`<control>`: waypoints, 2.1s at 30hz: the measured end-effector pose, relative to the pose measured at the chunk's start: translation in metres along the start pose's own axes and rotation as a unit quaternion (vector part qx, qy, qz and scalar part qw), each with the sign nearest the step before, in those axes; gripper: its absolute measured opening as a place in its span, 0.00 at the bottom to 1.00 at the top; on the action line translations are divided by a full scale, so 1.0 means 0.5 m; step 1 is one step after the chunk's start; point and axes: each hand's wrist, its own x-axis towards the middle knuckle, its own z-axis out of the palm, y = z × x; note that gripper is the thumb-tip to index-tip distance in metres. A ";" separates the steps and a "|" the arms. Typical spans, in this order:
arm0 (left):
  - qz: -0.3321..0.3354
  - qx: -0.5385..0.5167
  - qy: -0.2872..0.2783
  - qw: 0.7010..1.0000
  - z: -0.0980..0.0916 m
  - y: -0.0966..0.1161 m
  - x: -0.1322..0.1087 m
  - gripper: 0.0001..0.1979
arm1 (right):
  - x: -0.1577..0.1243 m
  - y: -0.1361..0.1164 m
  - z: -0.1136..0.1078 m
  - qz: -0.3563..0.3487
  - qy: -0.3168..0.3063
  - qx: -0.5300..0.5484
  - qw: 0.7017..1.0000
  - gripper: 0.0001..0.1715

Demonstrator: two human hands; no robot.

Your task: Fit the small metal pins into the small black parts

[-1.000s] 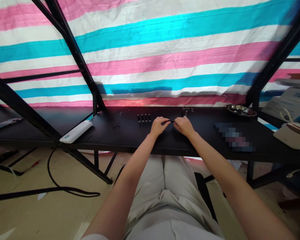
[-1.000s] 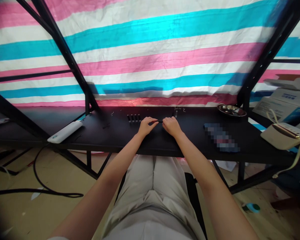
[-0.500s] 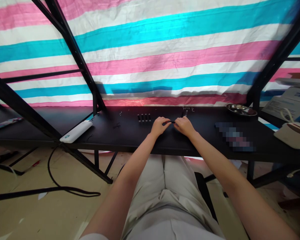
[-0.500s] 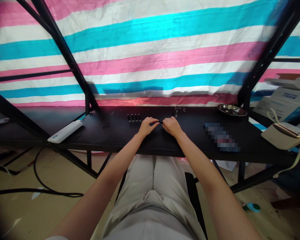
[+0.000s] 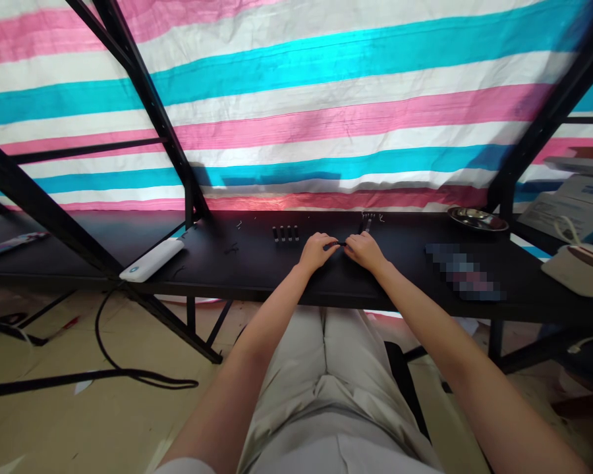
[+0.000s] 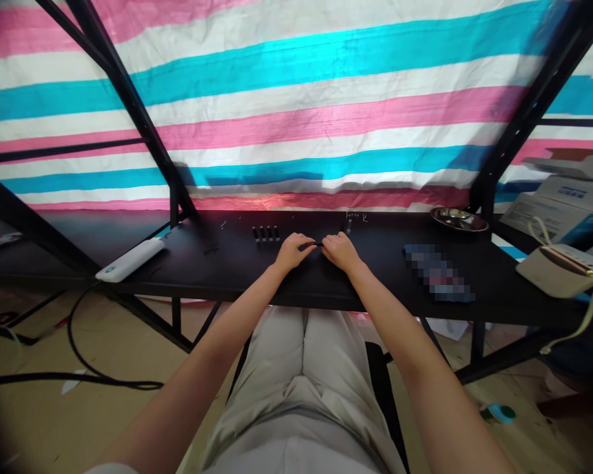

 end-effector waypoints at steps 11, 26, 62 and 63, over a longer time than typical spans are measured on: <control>0.087 0.138 -0.128 0.978 -0.073 0.030 0.092 0.04 | 0.004 -0.002 0.014 0.034 0.020 0.029 0.999 0.15; 0.000 0.205 -0.175 0.963 -0.125 -0.108 0.190 0.10 | 0.006 -0.009 0.013 0.044 -0.026 0.064 0.997 0.15; -0.063 0.333 -0.298 0.892 -0.145 -0.092 0.166 0.06 | 0.006 -0.013 0.005 0.068 -0.043 0.073 0.994 0.16; -0.066 0.337 -0.302 0.889 -0.147 -0.086 0.166 0.07 | 0.006 -0.013 0.005 0.069 -0.044 0.074 0.994 0.16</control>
